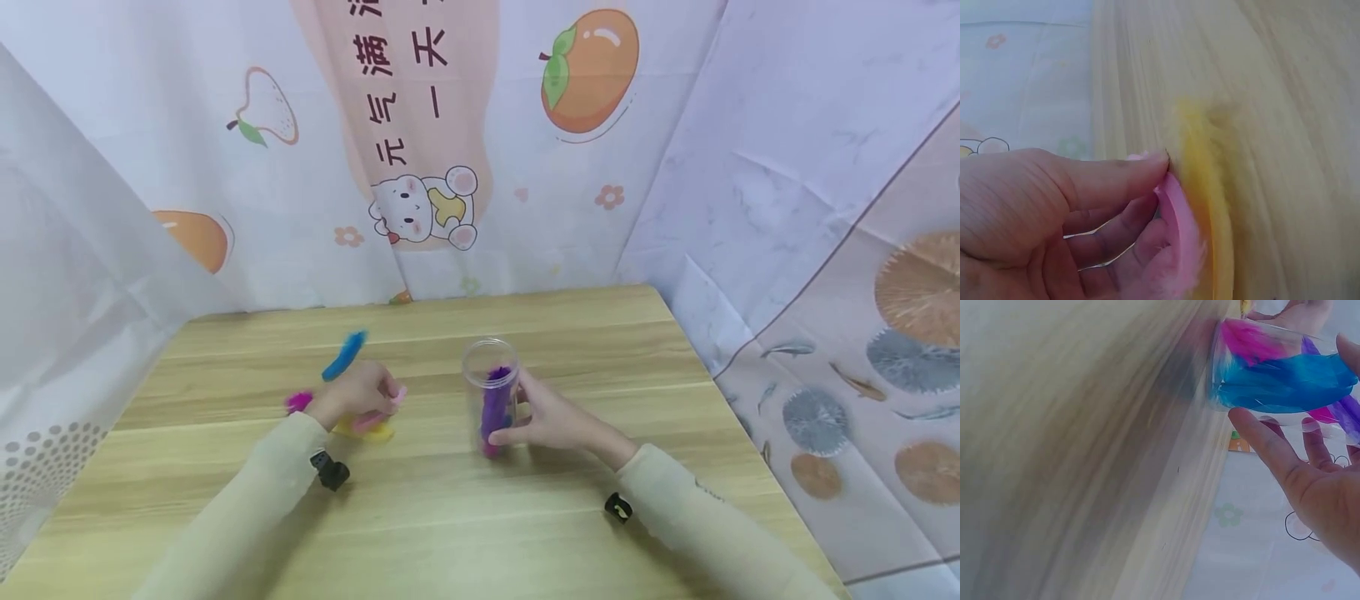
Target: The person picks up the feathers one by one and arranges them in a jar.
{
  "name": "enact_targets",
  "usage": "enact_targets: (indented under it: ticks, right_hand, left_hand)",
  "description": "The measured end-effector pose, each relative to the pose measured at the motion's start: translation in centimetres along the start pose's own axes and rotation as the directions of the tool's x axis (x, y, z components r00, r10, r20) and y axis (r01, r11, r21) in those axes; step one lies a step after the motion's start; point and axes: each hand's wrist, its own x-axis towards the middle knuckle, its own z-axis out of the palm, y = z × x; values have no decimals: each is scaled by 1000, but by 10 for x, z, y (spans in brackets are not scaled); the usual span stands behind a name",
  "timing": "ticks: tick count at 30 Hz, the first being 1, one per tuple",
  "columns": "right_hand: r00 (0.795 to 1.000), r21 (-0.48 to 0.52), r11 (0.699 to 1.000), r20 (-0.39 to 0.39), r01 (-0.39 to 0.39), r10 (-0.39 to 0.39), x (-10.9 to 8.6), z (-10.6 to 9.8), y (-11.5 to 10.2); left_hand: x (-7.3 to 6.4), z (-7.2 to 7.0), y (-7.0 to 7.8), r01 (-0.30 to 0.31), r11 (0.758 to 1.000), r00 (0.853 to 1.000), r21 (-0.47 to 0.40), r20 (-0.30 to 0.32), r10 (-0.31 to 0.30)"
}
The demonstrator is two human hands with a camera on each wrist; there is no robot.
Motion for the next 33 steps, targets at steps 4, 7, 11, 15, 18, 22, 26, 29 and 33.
enact_targets:
  ticks: [4, 7, 11, 15, 18, 22, 26, 29, 33]
  right_hand:
    - [1000, 1, 1000, 4, 5, -5, -1, 0, 1]
    - [1000, -2, 1000, 5, 3, -3, -1, 1, 2]
    - [1000, -7, 1000, 5, -4, 4, -1, 1, 2]
    - [1000, -17, 1000, 7, -5, 5, 0, 0, 1]
    - [1000, -19, 1000, 7, -2, 2, 0, 0, 0]
    - [1000, -17, 1000, 9, -3, 3, 0, 0, 0]
    - [1000, -13, 1000, 13, 1, -1, 1, 0, 0]
    - [1000, 1, 1000, 18, 7, -7, 1, -1, -1]
    - [1000, 6, 1000, 22, 5, -5, 1, -2, -1]
  left_hand:
    - [-1, 3, 5, 7, 1000, 999, -25, 50, -5]
    - [0, 5, 6, 22, 1000, 997, -20, 79, -20]
    - [1, 7, 4, 0, 999, 996, -38, 86, 3]
    - [2, 7, -2, -8, 996, 996, -84, 82, 15]
    - [3, 6, -5, 19, 993, 995, -114, 97, -8]
    - [2, 1, -9, 26, 984, 992, -178, 124, -4]
    - [2, -5, -11, -4, 966, 993, -258, 114, 35]
    - [3, -7, -10, -51, 959, 995, -277, 68, 73]
    - [7, -7, -9, -145, 957, 989, -250, -6, 149]
